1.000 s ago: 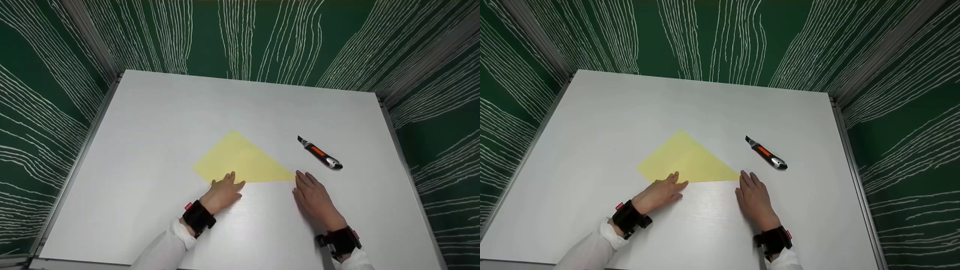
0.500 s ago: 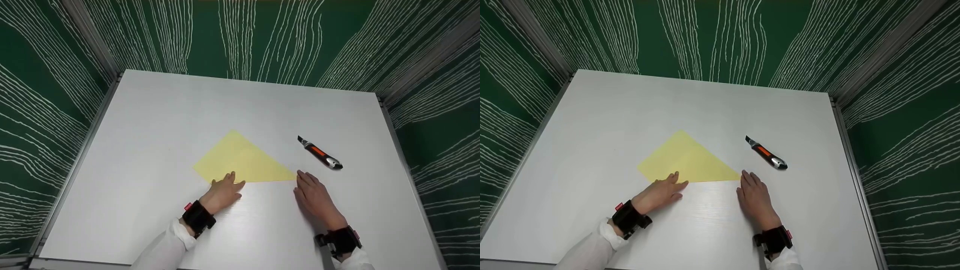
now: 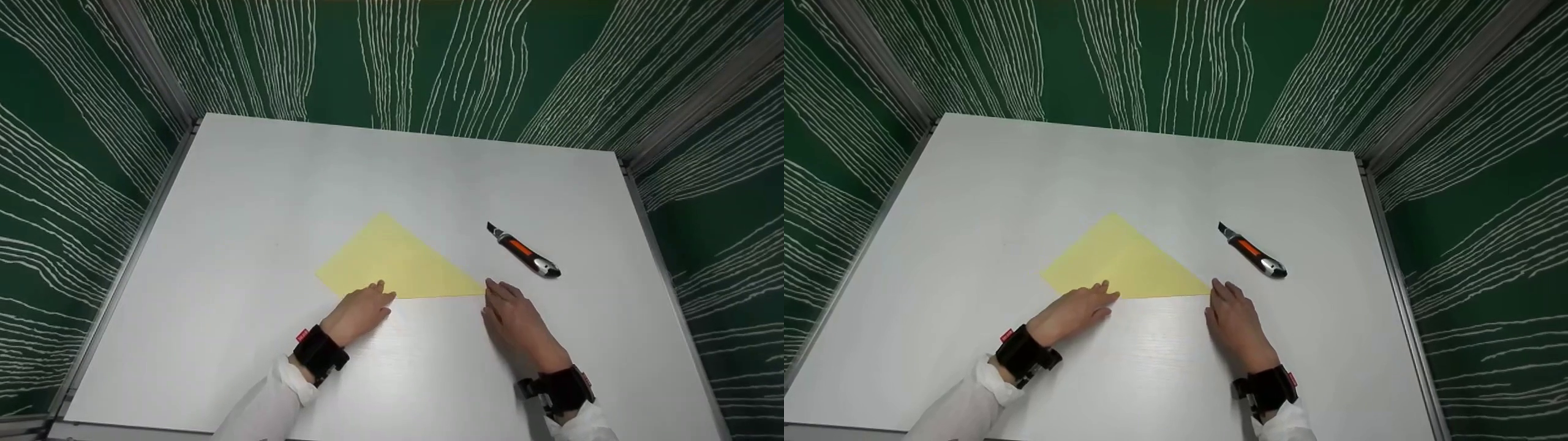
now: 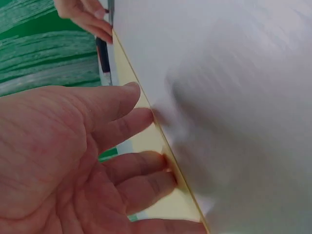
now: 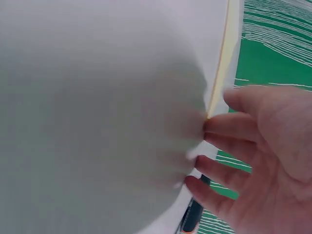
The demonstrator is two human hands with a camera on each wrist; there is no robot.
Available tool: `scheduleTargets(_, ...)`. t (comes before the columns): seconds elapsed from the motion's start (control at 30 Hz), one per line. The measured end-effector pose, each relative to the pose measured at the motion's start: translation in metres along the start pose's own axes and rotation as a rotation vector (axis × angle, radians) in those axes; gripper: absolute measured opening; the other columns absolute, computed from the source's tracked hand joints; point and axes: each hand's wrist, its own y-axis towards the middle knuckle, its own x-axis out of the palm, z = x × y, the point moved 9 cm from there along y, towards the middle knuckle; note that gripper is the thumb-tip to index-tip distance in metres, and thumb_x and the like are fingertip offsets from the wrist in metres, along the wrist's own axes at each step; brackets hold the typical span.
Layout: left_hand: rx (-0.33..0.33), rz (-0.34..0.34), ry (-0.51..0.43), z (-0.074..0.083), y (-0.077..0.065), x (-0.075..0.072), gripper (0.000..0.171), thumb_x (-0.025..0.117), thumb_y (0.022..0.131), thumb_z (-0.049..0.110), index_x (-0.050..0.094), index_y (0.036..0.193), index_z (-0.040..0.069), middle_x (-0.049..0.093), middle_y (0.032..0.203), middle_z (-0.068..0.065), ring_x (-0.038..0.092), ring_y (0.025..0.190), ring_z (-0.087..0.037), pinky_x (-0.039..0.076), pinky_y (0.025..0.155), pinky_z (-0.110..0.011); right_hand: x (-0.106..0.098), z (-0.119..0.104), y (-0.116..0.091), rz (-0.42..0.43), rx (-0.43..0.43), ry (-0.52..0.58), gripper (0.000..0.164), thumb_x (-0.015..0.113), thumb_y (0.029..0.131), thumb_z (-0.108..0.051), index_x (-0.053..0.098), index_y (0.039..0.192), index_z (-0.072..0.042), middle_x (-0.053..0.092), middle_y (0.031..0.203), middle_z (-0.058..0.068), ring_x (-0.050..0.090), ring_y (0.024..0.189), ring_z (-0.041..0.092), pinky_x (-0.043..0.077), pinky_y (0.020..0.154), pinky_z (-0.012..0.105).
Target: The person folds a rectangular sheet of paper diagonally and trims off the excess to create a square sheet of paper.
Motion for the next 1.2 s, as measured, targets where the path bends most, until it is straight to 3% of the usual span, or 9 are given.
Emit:
scheduleTargets(0.2, -0.013, 0.145, 0.100, -0.015, 0.001, -0.020, 0.022, 0.058, 0.092, 0.014, 0.066, 0.111, 0.005, 0.065, 0.115, -0.018, 0.065, 0.093, -0.028, 0.056, 0.071, -0.036, 0.006, 0.001, -0.006, -0.074, -0.003, 0.006, 0.050, 0.062, 0.090, -0.019, 0.050, 0.129, 0.010, 0.045, 0.141, 0.023, 0.044, 0.127, 0.044, 0.043, 0.095, 0.055)
scheduleTargets(0.37, -0.020, 0.156, 0.098, -0.021, 0.001, -0.022, 0.023, 0.059, 0.091, 0.013, 0.066, 0.112, 0.005, 0.065, 0.114, -0.017, 0.065, 0.093, -0.028, 0.056, 0.072, -0.037, 0.007, 0.007, -0.006, -0.117, 0.060, 0.061, 0.052, 0.060, 0.092, -0.022, 0.048, 0.131, 0.009, 0.043, 0.143, 0.022, 0.041, 0.130, 0.043, 0.040, 0.100, 0.055)
scheduleTargets(0.5, -0.005, 0.180, 0.120, -0.020, 0.002, -0.021, 0.022, 0.060, 0.091, 0.014, 0.066, 0.111, 0.005, 0.065, 0.111, -0.017, 0.066, 0.091, -0.027, 0.056, 0.069, -0.037, 0.004, 0.007, -0.002, -0.091, 0.090, 0.096, 0.052, 0.060, 0.092, -0.022, 0.047, 0.134, 0.007, 0.045, 0.141, 0.024, 0.042, 0.128, 0.043, 0.038, 0.103, 0.055)
scheduleTargets(0.7, 0.083, 0.259, 0.160, -0.010, 0.004, -0.021, 0.009, 0.060, 0.090, 0.011, 0.069, 0.093, 0.008, 0.064, 0.089, -0.008, 0.062, 0.073, -0.020, 0.051, 0.055, -0.028, 0.000, -0.009, 0.003, 0.003, 0.000, 0.062, 0.054, 0.066, 0.087, -0.016, 0.048, 0.137, -0.004, 0.047, 0.136, 0.027, 0.046, 0.123, 0.044, 0.041, 0.098, 0.056)
scheduleTargets(0.83, 0.116, 0.270, 0.077, -0.008, 0.006, -0.020, 0.013, 0.060, 0.089, 0.007, 0.067, 0.079, 0.009, 0.063, 0.079, -0.004, 0.059, 0.068, -0.014, 0.047, 0.053, -0.024, 0.004, -0.019, 0.006, 0.011, -0.048, 0.072, 0.049, 0.066, 0.087, -0.015, 0.053, 0.133, -0.007, 0.048, 0.137, 0.024, 0.047, 0.124, 0.043, 0.043, 0.096, 0.056)
scheduleTargets(0.93, 0.078, 0.279, -0.031, -0.015, 0.006, -0.021, 0.008, 0.064, 0.086, 0.003, 0.070, 0.088, 0.008, 0.068, 0.097, -0.007, 0.065, 0.086, -0.018, 0.054, 0.067, -0.027, 0.010, -0.022, 0.006, -0.013, -0.054, 0.055, 0.043, 0.065, 0.088, -0.017, 0.056, 0.129, -0.007, 0.050, 0.137, 0.020, 0.047, 0.123, 0.043, 0.044, 0.093, 0.057)
scheduleTargets(1.0, 0.025, 0.286, -0.093, -0.025, 0.005, -0.023, 0.019, 0.065, 0.085, 0.003, 0.068, 0.103, 0.006, 0.064, 0.117, -0.013, 0.063, 0.105, -0.025, 0.054, 0.082, -0.033, 0.013, -0.022, 0.006, -0.033, -0.041, 0.039, 0.042, 0.064, 0.088, -0.018, 0.058, 0.128, -0.007, 0.051, 0.137, 0.018, 0.048, 0.123, 0.042, 0.045, 0.091, 0.057)
scheduleTargets(1.07, -0.055, 0.288, -0.141, -0.038, 0.004, -0.024, 0.038, 0.067, 0.085, 0.009, 0.060, 0.123, 0.005, 0.051, 0.136, -0.020, 0.051, 0.124, -0.034, 0.048, 0.096, -0.043, 0.015, -0.020, 0.006, -0.049, -0.027, 0.035, 0.042, 0.063, 0.089, -0.018, 0.057, 0.128, -0.007, 0.050, 0.137, 0.017, 0.047, 0.124, 0.042, 0.044, 0.093, 0.056)
scheduleTargets(1.2, -0.253, 0.265, -0.144, -0.069, 0.000, -0.020, 0.066, 0.067, 0.086, 0.032, 0.041, 0.141, 0.004, 0.031, 0.148, -0.028, 0.030, 0.137, -0.044, 0.036, 0.104, -0.056, 0.017, -0.017, 0.005, -0.068, -0.003, 0.038, 0.042, 0.062, 0.090, -0.019, 0.056, 0.130, -0.008, 0.049, 0.139, 0.016, 0.045, 0.127, 0.040, 0.043, 0.094, 0.056)
